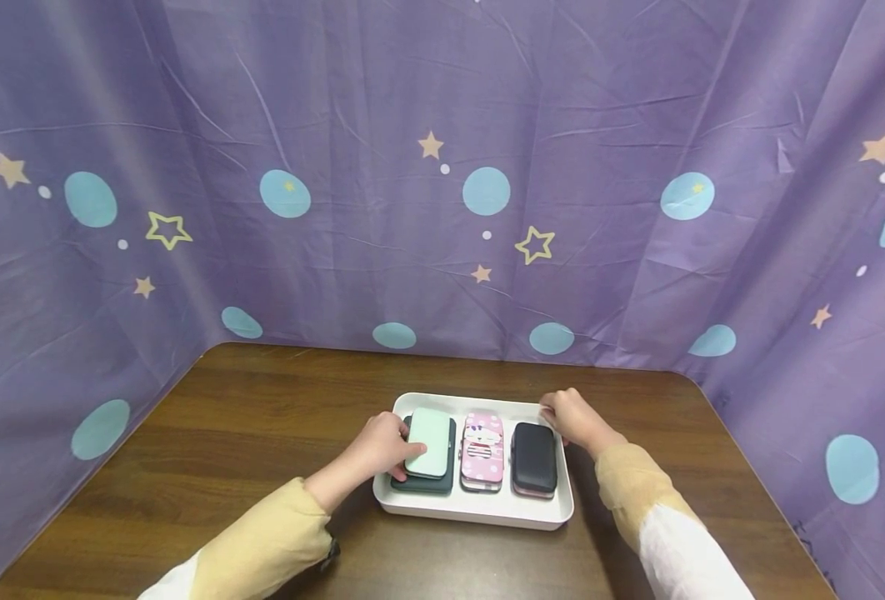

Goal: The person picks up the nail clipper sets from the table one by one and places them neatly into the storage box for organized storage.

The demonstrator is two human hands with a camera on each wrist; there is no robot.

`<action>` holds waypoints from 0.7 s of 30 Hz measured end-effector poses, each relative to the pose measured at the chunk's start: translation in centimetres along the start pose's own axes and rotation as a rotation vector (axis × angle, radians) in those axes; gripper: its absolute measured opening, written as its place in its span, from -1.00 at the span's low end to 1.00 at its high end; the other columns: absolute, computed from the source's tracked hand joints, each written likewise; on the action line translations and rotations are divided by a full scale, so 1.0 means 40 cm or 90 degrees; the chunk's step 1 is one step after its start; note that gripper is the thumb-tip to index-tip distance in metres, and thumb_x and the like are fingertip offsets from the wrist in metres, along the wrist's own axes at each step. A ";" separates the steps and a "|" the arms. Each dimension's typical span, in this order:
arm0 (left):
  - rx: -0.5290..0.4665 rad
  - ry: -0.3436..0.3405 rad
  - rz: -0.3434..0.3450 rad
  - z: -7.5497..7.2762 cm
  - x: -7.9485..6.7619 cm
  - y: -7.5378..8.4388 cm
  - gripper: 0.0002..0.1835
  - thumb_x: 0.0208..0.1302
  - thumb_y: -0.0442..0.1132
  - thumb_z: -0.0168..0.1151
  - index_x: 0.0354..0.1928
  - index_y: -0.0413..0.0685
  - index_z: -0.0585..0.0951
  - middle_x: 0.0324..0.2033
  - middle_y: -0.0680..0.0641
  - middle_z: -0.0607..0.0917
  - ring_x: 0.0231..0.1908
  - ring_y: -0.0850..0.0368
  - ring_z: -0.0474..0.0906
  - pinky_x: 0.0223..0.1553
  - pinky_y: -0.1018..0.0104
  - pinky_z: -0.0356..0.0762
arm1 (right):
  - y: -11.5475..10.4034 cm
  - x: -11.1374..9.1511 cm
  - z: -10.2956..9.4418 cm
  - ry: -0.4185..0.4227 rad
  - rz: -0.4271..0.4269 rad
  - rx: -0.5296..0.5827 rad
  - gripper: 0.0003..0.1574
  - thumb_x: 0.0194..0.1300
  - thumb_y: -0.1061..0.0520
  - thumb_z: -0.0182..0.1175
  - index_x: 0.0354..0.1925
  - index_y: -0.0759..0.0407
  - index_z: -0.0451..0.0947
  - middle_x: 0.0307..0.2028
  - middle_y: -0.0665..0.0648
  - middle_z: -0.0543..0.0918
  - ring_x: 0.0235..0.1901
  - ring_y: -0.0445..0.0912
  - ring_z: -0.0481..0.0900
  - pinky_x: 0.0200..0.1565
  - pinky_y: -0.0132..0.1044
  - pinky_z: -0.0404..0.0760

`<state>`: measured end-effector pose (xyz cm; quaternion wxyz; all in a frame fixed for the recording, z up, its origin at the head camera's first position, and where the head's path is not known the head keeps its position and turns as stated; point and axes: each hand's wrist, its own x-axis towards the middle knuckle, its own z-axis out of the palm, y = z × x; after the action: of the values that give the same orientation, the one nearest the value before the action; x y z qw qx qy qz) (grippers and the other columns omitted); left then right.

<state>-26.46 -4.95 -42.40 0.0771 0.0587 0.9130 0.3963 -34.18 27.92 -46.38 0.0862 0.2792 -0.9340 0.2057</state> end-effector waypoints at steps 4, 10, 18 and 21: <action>0.042 -0.008 0.001 -0.005 0.004 0.010 -0.69 0.07 -0.24 0.40 -0.56 -0.25 0.46 -0.75 -0.12 0.52 -0.82 0.08 0.57 -0.71 0.32 0.55 | 0.000 0.001 0.000 -0.002 0.001 -0.001 -0.82 0.16 0.39 0.21 -0.53 0.24 0.51 -0.72 -0.01 0.49 -0.89 -0.38 0.28 -0.80 -0.49 0.33; 0.097 -0.019 -0.011 -0.013 0.008 0.026 -0.69 0.05 -0.26 0.42 -0.46 -0.36 0.49 -0.69 -0.19 0.52 -0.79 0.03 0.59 -0.76 0.36 0.51 | 0.000 0.006 0.000 -0.005 -0.005 0.001 -0.82 0.16 0.40 0.21 -0.53 0.24 0.50 -0.72 -0.01 0.49 -0.89 -0.39 0.28 -0.80 -0.49 0.33; 0.129 -0.024 -0.035 -0.016 0.013 0.034 -0.64 0.03 -0.28 0.44 -0.35 -0.44 0.50 -0.59 -0.32 0.55 -0.74 -0.01 0.62 -0.77 0.38 0.50 | -0.002 0.016 -0.003 -0.035 -0.010 0.020 -0.84 0.17 0.41 0.17 -0.51 0.27 0.50 -0.69 0.04 0.52 -0.89 -0.37 0.31 -0.81 -0.49 0.34; 0.134 -0.022 -0.032 -0.014 0.014 0.029 -0.64 0.02 -0.28 0.45 -0.37 -0.43 0.49 -0.61 -0.32 0.55 -0.76 0.00 0.61 -0.77 0.37 0.50 | -0.003 0.019 -0.005 -0.045 -0.013 0.028 -0.83 0.17 0.41 0.17 -0.53 0.27 0.50 -0.68 0.06 0.53 -0.90 -0.36 0.33 -0.82 -0.48 0.35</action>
<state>-27.06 -4.46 -41.23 0.0962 0.0503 0.9493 0.2951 -34.74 27.55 -45.95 0.0491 0.2979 -0.9286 0.2157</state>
